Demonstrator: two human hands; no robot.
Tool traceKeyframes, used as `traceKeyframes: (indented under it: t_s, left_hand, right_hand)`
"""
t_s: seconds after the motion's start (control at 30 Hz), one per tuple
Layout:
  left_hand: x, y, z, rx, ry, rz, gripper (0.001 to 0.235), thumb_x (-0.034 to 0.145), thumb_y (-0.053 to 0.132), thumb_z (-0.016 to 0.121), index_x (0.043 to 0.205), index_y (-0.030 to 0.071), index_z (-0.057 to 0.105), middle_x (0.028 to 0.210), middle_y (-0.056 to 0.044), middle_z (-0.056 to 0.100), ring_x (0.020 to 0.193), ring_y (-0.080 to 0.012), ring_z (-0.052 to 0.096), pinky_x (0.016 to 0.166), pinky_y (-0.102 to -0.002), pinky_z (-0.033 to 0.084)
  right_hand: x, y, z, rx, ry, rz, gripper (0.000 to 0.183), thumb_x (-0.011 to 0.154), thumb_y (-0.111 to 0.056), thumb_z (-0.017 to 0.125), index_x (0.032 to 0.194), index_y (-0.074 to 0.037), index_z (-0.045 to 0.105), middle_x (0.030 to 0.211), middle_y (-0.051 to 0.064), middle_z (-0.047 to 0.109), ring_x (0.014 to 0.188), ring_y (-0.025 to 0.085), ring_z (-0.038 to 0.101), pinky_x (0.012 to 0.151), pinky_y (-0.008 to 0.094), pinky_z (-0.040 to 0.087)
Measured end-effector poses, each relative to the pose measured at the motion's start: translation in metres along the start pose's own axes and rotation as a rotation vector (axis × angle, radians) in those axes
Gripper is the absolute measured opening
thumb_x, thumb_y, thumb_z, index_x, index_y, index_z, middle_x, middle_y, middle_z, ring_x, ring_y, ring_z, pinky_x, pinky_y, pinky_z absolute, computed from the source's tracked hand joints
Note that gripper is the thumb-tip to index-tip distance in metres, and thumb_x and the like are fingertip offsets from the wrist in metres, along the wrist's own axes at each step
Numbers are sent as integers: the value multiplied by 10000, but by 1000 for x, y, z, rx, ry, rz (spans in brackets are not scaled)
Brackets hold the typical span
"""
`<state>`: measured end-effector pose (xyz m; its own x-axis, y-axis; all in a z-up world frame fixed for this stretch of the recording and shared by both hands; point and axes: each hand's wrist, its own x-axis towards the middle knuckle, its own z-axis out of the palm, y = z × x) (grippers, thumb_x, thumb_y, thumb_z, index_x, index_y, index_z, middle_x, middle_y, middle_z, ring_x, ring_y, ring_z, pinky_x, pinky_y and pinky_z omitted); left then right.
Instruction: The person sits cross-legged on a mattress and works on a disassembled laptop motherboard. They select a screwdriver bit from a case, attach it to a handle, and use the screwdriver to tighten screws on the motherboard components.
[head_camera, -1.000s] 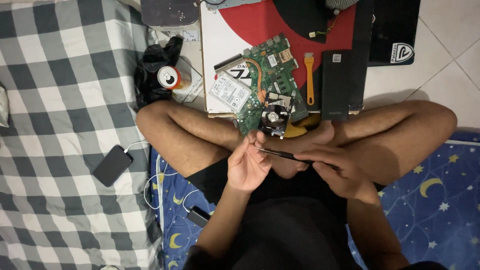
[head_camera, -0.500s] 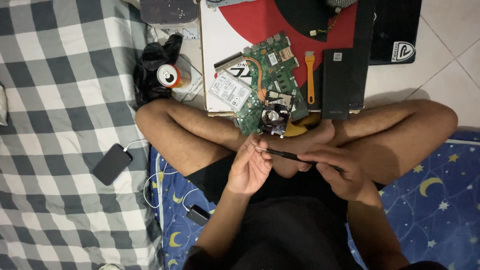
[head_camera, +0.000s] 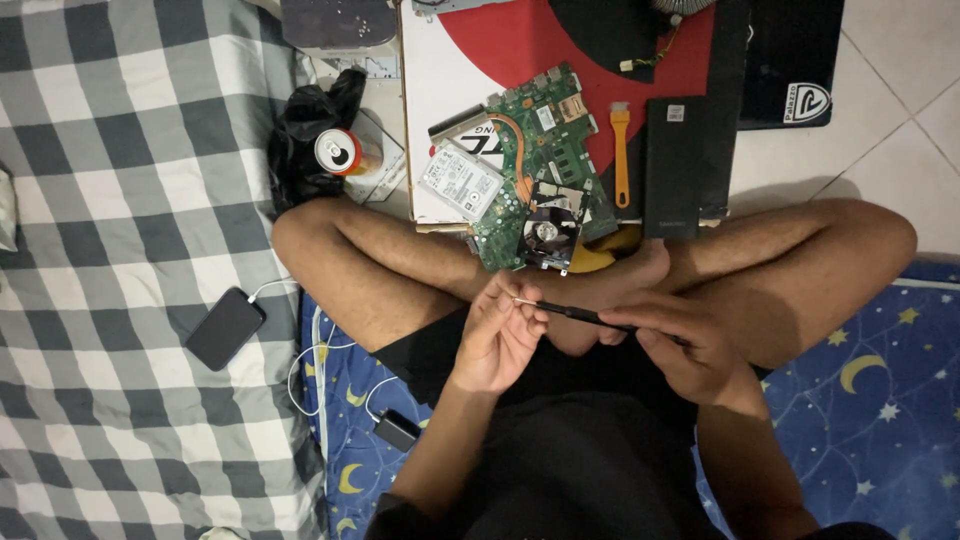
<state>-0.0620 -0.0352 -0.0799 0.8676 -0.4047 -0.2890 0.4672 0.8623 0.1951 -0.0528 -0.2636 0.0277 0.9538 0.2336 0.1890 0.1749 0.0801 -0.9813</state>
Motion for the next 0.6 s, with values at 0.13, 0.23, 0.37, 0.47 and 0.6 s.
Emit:
traceKeyframes:
  t_s: [0.13, 0.23, 0.37, 0.47, 0.6]
  left_hand:
    - [0, 1, 3, 23, 9, 16, 153, 1019, 117, 577, 1102, 14, 499, 1151, -217, 692, 968, -287, 754, 821, -330, 659]
    - [1, 3, 11, 114, 35, 54, 155, 1012, 122, 590, 1078, 10, 507, 1104, -213, 686, 935, -267, 752, 790, -309, 661]
    - [3, 7, 14, 247, 76, 110, 167, 1005, 135, 599, 1053, 1, 512, 1072, -218, 685, 907, -262, 749, 775, -303, 656]
    - [4, 12, 23, 301, 87, 137, 180, 1004, 152, 601, 1048, 1, 513, 1054, -211, 692, 902, -256, 749, 785, -307, 648]
    - [8, 10, 26, 387, 106, 190, 184, 1018, 182, 579, 1035, 20, 494, 1024, -207, 681, 931, -258, 731, 831, -322, 621]
  right_hand:
    - [-1, 0, 1, 6, -7, 10, 299, 1020, -45, 490, 1178, 97, 700, 961, 144, 783, 828, 155, 739, 728, 347, 643]
    - [-1, -2, 1, -6, -20, 13, 310, 1017, -31, 483, 1209, 94, 693, 991, 143, 779, 861, 158, 738, 743, 332, 638]
    - [4, -4, 3, -52, -38, -22, 322, 1022, -39, 483, 1252, 66, 682, 1046, 113, 778, 900, 113, 719, 774, 307, 634]
    - [9, -8, 6, -114, -53, -67, 341, 1016, -44, 500, 1298, 57, 662, 1092, 111, 772, 947, 116, 721, 798, 306, 634]
    - [13, -6, 10, -241, -205, 99, 430, 1017, -36, 527, 1443, 19, 548, 1341, 153, 686, 1179, 221, 683, 979, 396, 569]
